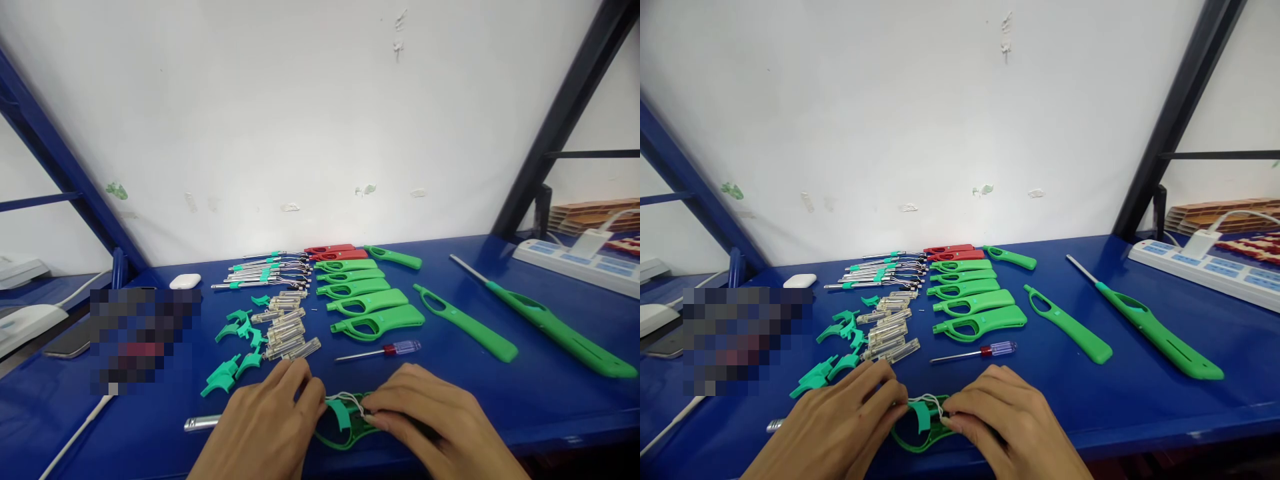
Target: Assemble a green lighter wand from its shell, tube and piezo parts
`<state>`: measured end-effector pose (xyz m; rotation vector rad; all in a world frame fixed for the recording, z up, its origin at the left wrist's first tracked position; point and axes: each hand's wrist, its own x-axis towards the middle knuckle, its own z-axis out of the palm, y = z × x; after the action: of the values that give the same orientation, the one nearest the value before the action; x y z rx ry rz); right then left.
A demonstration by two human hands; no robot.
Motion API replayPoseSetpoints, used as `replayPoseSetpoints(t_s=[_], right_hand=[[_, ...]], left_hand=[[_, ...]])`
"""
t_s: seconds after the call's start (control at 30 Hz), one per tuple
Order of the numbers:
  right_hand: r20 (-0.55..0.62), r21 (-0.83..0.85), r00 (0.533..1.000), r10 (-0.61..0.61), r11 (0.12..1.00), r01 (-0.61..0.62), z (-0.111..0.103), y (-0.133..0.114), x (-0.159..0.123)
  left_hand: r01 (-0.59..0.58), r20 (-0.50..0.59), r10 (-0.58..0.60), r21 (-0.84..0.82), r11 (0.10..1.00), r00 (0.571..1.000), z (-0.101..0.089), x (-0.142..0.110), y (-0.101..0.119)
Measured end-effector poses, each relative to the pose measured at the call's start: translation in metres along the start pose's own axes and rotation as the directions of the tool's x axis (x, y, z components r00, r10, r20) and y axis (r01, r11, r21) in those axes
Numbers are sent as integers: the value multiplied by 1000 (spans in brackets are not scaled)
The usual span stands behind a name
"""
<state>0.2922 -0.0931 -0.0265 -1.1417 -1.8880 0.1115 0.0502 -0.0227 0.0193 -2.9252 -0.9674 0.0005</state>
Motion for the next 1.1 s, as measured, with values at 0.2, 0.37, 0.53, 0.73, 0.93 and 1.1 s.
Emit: replayPoseSetpoints(t_s=[0.2,0.37,0.53,0.73,0.93,1.1], right_hand=[[6,-3,1000,19,1000,-19,0,0,-1],[-4,9,1000,20,1000,-20,1,0,-2],[-8,11,1000,21,1000,-21,0,-1,-2],[-18,13,1000,1,1000,-1,0,-1,0],[-40,12,999,7,1000,-6,0,-4,1],[-30,3,999,15,1000,-15,0,-4,0]], left_hand=[[-8,-45,6,-49,999,999,3,3,0],[-18,-58,16,-25,1000,998,3,1,0],[-20,-51,22,45,999,998,5,0,2],[-21,-32,23,67,998,999,5,0,2],[-23,-20,23,13,1000,1000,4,0,2],[-18,-28,18,10,1000,999,5,4,3]])
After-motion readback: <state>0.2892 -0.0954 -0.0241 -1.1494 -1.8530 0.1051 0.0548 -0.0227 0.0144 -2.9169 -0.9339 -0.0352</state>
